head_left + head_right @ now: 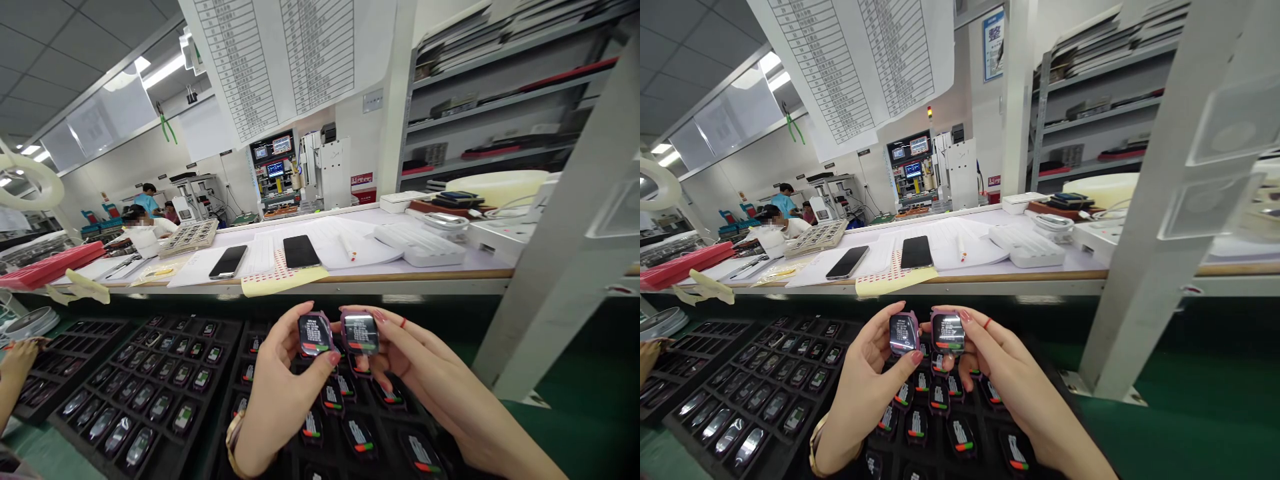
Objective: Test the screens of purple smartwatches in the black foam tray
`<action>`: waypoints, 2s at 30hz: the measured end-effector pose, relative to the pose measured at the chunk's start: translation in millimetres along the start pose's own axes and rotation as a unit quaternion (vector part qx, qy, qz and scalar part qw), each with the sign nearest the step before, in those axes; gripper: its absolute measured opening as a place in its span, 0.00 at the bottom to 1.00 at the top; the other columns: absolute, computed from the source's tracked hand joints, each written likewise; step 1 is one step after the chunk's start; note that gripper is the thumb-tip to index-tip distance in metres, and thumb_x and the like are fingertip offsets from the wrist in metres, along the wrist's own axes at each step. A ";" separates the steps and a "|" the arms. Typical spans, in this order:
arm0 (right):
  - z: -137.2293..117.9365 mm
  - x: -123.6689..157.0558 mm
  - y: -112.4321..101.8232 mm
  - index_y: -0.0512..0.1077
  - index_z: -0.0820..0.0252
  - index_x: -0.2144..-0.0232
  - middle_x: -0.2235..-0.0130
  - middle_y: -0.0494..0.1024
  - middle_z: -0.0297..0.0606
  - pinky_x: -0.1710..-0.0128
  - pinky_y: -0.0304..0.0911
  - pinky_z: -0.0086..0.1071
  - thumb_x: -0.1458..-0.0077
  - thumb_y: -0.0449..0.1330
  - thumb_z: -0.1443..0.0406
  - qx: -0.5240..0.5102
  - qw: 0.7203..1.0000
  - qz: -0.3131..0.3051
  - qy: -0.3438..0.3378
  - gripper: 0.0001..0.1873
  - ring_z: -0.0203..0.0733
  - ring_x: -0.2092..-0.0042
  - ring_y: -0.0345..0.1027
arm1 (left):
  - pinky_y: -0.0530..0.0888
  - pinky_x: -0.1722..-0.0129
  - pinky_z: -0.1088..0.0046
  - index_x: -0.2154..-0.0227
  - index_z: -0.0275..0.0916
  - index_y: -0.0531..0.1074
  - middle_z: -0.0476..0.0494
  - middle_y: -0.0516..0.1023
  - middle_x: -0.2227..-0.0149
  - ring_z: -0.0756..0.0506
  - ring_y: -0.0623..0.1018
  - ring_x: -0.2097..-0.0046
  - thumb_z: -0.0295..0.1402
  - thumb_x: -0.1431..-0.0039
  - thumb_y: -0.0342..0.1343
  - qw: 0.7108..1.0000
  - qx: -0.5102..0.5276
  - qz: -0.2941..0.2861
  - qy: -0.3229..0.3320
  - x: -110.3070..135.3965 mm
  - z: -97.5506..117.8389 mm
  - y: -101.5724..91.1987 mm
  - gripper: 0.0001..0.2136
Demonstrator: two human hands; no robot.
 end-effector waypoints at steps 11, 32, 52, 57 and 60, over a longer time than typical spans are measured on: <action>-1.6 -1.0 1.1 0.75 0.61 0.52 0.66 0.77 0.42 0.80 0.64 0.26 0.49 0.70 0.40 0.010 1.000 -0.021 0.012 0.36 0.41 0.71 0.69 | 0.75 0.43 0.72 0.43 0.44 0.70 0.45 0.76 0.43 0.44 0.76 0.42 0.34 0.46 0.67 0.999 -0.031 0.021 -0.005 -1.6 -0.6 -3.7 0.27; -1.0 0.6 0.4 0.75 0.63 0.50 0.69 0.76 0.43 0.79 0.64 0.27 0.47 0.67 0.39 0.026 1.000 -0.004 0.006 0.37 0.42 0.71 0.66 | 0.74 0.43 0.74 0.42 0.46 0.70 0.47 0.76 0.44 0.46 0.76 0.44 0.36 0.44 0.67 0.999 -0.037 0.015 -0.006 1.0 0.9 -5.0 0.26; 5.6 -3.0 -2.3 0.75 0.63 0.48 0.71 0.75 0.42 0.80 0.61 0.27 0.43 0.65 0.40 0.026 0.999 -0.034 0.004 0.36 0.44 0.71 0.69 | 0.75 0.45 0.70 0.42 0.43 0.69 0.43 0.77 0.46 0.44 0.78 0.47 0.35 0.44 0.66 0.999 -0.029 -0.005 -0.016 -1.0 0.7 -1.4 0.26; 9.7 -3.3 -4.8 0.74 0.61 0.46 0.69 0.76 0.41 0.79 0.62 0.27 0.41 0.63 0.41 0.029 0.999 -0.044 0.009 0.34 0.41 0.72 0.68 | 0.75 0.45 0.72 0.42 0.45 0.69 0.45 0.77 0.45 0.46 0.78 0.46 0.35 0.44 0.66 0.999 -0.033 -0.004 -0.014 0.4 0.4 -1.8 0.26; 10.3 -3.8 -5.8 0.75 0.60 0.46 0.69 0.75 0.41 0.80 0.61 0.27 0.41 0.63 0.41 0.032 0.999 -0.033 0.009 0.34 0.42 0.71 0.69 | 0.75 0.45 0.72 0.42 0.44 0.69 0.45 0.77 0.45 0.46 0.78 0.46 0.36 0.44 0.66 0.999 -0.036 -0.005 -0.013 0.4 0.2 -1.5 0.26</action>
Point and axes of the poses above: each hand's wrist, its own x-axis away from the middle knuckle, its own y-axis out of the palm, z = x × y, the point moved 4 cm from there along -x, towards the middle knuckle
